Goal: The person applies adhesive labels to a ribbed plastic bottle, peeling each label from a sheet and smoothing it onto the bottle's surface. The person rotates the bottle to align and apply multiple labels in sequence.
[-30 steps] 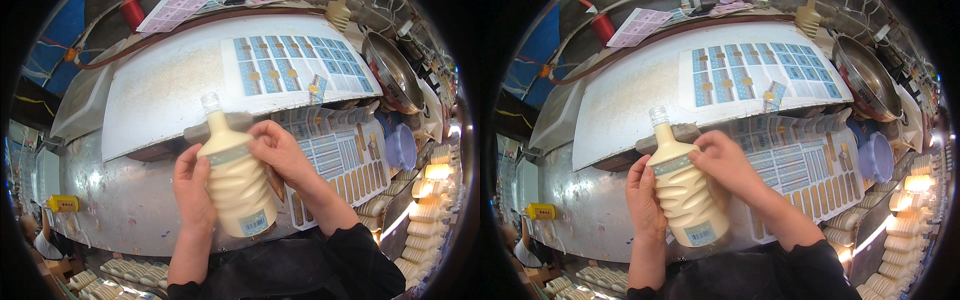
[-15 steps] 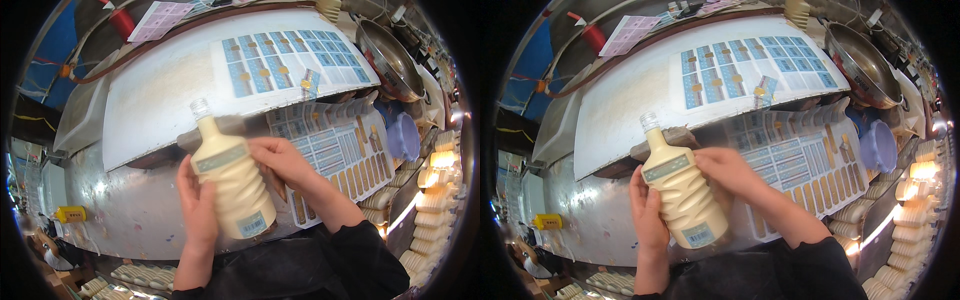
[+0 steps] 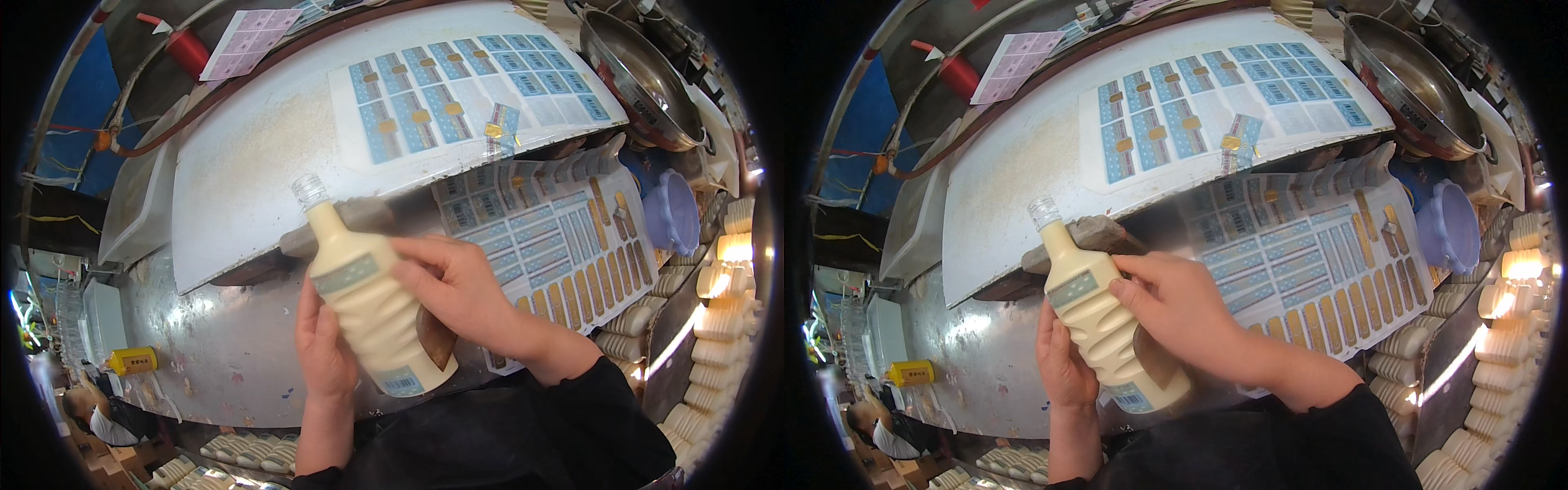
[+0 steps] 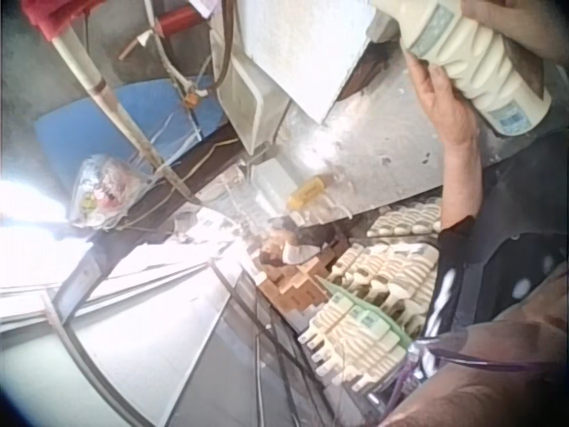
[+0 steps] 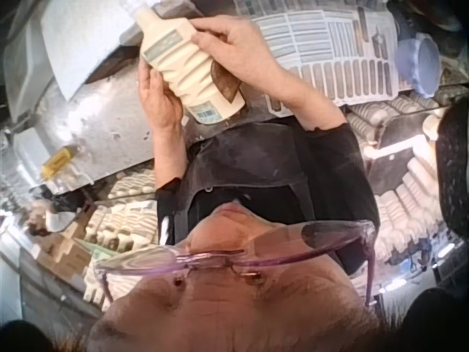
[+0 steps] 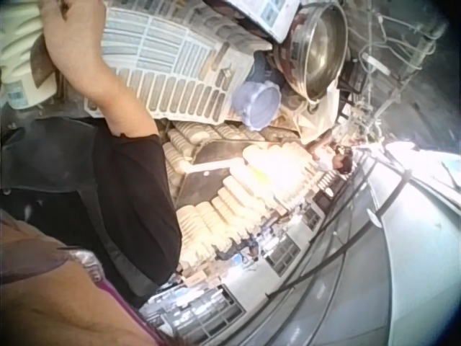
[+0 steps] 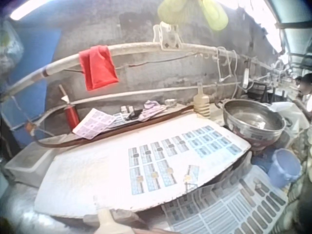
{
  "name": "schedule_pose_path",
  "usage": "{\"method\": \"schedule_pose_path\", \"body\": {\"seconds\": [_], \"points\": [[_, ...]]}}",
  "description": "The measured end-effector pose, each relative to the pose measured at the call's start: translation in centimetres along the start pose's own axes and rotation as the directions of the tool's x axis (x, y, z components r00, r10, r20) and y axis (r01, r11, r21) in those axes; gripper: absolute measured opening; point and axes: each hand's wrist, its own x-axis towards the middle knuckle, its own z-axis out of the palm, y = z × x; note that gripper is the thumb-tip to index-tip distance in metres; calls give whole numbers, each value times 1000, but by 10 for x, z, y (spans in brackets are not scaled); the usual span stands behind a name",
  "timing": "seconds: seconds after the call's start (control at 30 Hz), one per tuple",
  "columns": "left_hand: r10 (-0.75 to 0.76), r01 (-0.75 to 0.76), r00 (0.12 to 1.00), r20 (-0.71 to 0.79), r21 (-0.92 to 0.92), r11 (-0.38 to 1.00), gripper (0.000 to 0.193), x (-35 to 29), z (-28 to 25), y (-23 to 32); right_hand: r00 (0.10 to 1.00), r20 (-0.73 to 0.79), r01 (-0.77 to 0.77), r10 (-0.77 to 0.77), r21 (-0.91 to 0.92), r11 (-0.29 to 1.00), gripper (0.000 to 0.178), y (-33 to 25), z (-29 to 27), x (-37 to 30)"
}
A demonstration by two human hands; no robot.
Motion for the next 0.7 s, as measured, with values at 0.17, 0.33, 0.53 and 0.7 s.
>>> {"method": "schedule_pose_path", "body": {"seconds": [0.17,0.33,0.53,0.7], "points": [[-1,1,1000,-21,16,1000,58,-1,3,4,997,63,-60,55,89,994,35,5,-5,5],[92,-81,993,-77,134,988,60,-1,12,10,961,196,-230,197,163,960,39,5,-17,9],[69,-42,992,-110,230,972,66,-6,23,21,953,212,-250,215,160,955,43,13,-13,10],[151,-105,983,-104,350,931,63,-3,12,11,948,206,-275,244,134,952,48,14,-10,8]]}}
